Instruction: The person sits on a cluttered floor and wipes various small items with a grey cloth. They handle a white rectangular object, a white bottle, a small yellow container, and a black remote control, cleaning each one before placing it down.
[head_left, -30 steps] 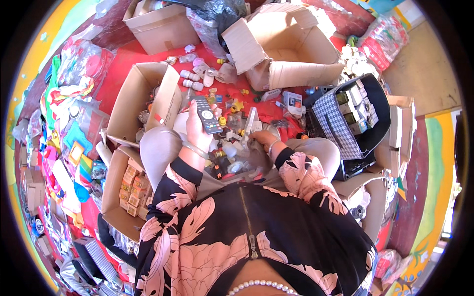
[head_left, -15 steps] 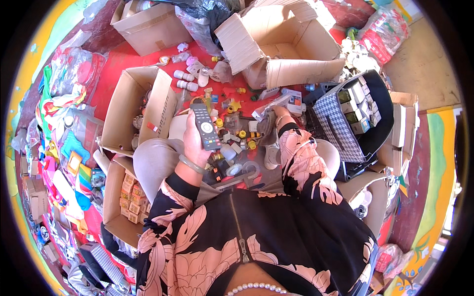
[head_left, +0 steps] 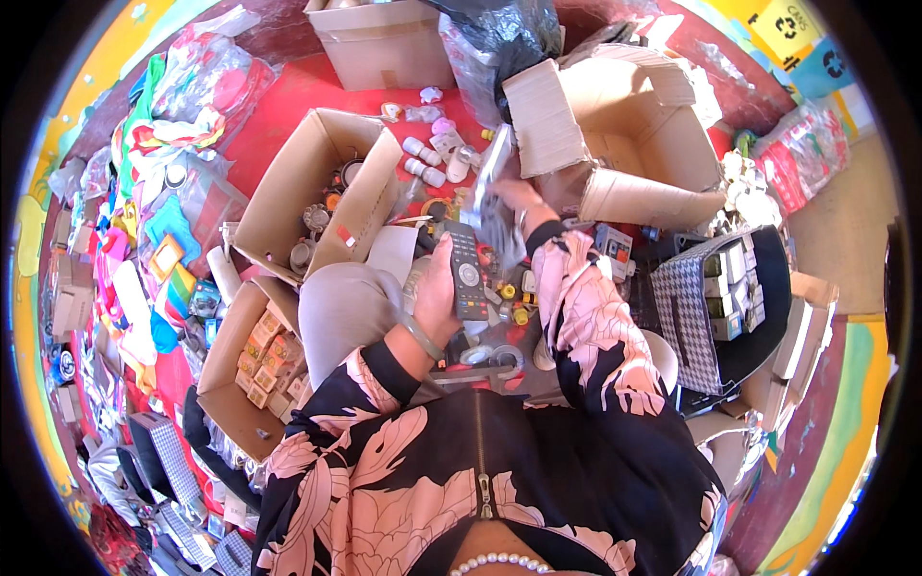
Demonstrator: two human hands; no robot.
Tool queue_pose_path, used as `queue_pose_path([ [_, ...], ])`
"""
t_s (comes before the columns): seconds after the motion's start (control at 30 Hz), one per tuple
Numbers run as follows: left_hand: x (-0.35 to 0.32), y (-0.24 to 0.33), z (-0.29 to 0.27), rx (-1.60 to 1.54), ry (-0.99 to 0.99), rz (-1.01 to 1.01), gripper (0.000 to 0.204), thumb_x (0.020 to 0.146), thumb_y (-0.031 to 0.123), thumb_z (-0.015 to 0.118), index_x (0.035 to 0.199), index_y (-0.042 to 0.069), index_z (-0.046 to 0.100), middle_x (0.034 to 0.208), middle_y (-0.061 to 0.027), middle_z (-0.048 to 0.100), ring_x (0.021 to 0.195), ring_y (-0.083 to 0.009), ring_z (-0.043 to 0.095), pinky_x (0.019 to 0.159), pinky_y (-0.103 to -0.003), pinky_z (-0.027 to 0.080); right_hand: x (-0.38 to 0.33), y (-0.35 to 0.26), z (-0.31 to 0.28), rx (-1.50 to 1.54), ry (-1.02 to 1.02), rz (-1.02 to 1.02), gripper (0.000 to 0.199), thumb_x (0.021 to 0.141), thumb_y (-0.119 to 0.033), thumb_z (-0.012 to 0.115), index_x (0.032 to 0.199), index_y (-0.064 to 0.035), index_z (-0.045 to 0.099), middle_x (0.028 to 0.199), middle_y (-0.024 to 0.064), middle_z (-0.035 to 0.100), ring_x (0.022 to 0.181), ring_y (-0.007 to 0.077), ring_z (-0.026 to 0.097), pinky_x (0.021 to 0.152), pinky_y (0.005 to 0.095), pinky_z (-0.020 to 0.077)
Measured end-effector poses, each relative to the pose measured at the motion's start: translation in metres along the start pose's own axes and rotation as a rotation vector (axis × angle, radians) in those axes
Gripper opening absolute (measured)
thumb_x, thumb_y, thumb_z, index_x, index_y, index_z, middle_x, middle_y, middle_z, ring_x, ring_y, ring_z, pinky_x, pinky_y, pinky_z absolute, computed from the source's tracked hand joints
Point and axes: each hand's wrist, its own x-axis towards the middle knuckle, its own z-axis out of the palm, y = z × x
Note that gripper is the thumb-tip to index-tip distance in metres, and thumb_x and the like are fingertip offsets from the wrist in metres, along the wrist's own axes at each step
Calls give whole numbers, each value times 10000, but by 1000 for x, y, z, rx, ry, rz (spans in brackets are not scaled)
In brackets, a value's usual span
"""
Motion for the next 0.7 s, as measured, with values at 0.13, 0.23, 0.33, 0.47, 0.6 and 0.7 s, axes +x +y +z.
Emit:
queue_pose_path([
  [0.13,-3,10,-11,-100,-37,-18,382,939,428,398,1023,78,523,780,-86,609,616,-166,594,548,-285,503,-23,-95,-13,228,55,83,371,785,-316,642,968,6,642,945,109,657,876,233,621,785,355,482],
  [0.23,-6,14,-9,-135,-89,-8,427,933,458,398,996,62,546,757,-84,606,591,-168,593,530,-288,509,-116,-130,-42,744,-135,68,239,856,-147,587,1035,11,594,937,101,641,823,217,627,749,351,521],
  [0.33,-2,11,-7,-173,-123,-17,472,933,485,369,948,54,562,723,-72,597,564,-177,580,473,-302,487,-158,-118,-63,938,-177,-175,245,897,-97,518,1116,11,540,1021,112,620,886,219,619,799,356,518],
  [0.47,-3,8,0,-344,-365,-19,404,949,415,381,1040,62,554,886,-91,635,760,-188,629,667,-327,526,-291,-171,-18,624,166,-635,306,886,-124,555,1177,-42,511,1095,116,602,955,232,608,830,351,504],
  [0.6,-1,-33,-6,-928,-927,-124,469,942,404,323,1321,143,416,1345,-43,458,1256,-184,393,1096,-417,229,-315,-134,45,-591,204,-930,427,804,-189,606,1223,-149,535,1319,119,458,1330,322,286,1075,504,169],
  [0.7,10,-56,-13,-862,-807,-65,448,954,367,323,1328,132,402,1362,-51,421,1268,-208,366,1077,-412,268,-308,-130,46,-530,292,-962,386,802,-137,589,1185,-127,546,1305,129,465,1303,335,328,1069,501,202],
])
